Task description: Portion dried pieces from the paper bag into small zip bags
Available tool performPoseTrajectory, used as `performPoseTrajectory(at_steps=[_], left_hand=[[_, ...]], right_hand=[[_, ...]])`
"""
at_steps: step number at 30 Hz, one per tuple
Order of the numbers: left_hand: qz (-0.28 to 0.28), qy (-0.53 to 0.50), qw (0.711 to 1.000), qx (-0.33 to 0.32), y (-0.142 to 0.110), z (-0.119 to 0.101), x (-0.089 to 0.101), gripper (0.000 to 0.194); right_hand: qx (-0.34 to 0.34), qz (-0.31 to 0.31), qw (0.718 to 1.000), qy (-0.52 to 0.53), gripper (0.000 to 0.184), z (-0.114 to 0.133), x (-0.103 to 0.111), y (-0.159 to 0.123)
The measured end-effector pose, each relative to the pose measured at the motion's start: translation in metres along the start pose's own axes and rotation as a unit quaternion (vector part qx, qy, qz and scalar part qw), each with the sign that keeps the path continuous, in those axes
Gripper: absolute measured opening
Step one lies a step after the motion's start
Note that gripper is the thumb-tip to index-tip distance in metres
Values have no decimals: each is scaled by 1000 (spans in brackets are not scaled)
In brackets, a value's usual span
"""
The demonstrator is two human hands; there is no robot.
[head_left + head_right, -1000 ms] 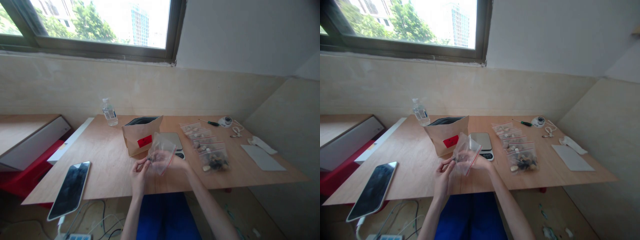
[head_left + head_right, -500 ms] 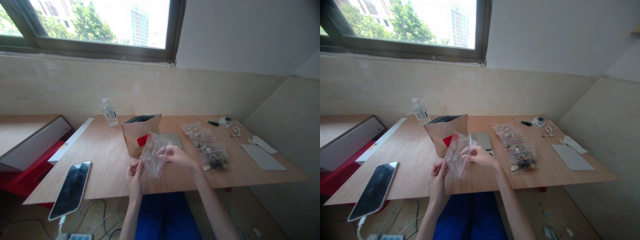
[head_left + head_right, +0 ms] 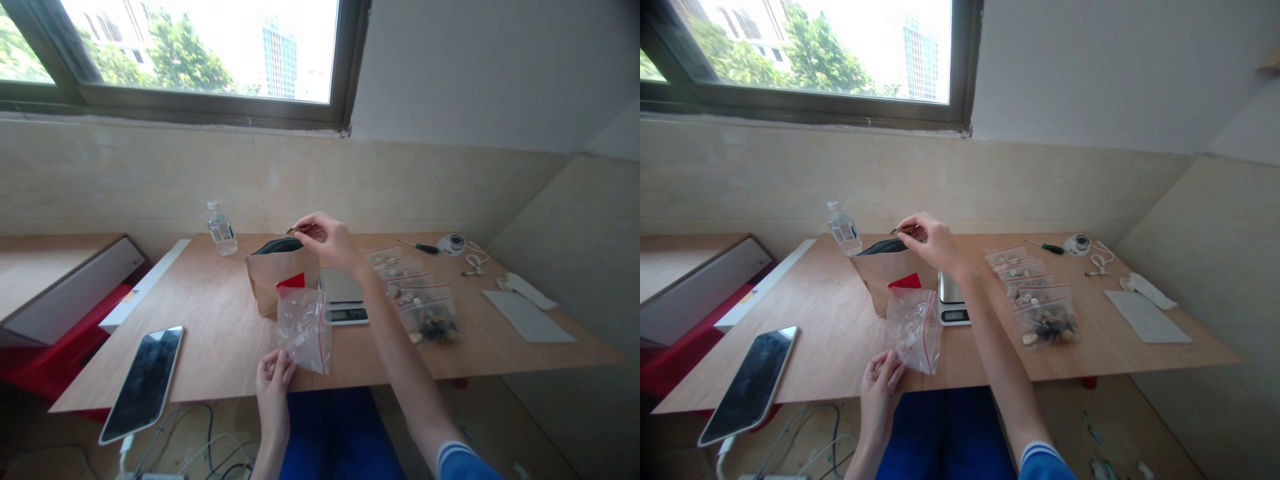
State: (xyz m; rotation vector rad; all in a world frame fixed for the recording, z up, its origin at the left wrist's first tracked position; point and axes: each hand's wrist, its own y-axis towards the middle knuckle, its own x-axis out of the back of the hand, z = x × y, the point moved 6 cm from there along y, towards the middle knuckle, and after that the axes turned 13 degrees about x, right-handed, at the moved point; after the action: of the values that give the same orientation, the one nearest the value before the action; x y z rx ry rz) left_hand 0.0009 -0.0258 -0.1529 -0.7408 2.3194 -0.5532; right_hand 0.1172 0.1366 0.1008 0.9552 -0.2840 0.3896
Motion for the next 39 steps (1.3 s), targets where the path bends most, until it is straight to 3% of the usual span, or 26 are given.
performPoseTrajectory(at_steps=[4, 10, 12, 14, 17, 19, 21, 23, 25, 28, 30, 39], left_hand=[[-2, 2, 1000, -3, 1, -1, 0, 39], [12, 7, 1000, 2, 2, -2, -1, 37], [16, 7, 1000, 3, 1, -1, -2, 37], [19, 11, 1000, 5, 0, -1, -4, 37], [28, 18, 999, 3, -1, -3, -6, 37], [33, 19, 999, -2, -2, -4, -7, 38], [41, 24, 999, -8, -3, -5, -8, 38], [55, 37, 998, -12, -4, -6, -11, 39], [79, 58, 995, -14, -5, -7, -15, 42], [131, 97, 987, -19, -8, -10, -22, 46], [150, 120, 981, -21, -8, -13, -24, 47], [130, 182, 975, -9, 3, -16, -43, 52]], right_hand=[[41, 78, 993, -73, 13, -8, -33, 5], [56, 126, 972, -190, 25, -2, -36, -8], [65, 94, 975, -192, 27, 4, -31, -15], [43, 14, 982, -185, 27, 6, -21, -29], [-70, -105, 977, -175, 27, -8, -10, -68], [-164, -117, 968, -147, 37, -25, -12, -99], [-245, -78, 964, -67, 44, -44, -22, -127], [-296, -56, 953, 37, 45, -59, -31, -146], [-325, -94, 935, 109, 48, -69, -33, -156], [-352, -179, 910, 126, 51, -75, -30, -163], [-356, -189, 908, 111, 51, -72, -33, -164], [-295, -99, 945, -104, 48, -55, -58, -177]])
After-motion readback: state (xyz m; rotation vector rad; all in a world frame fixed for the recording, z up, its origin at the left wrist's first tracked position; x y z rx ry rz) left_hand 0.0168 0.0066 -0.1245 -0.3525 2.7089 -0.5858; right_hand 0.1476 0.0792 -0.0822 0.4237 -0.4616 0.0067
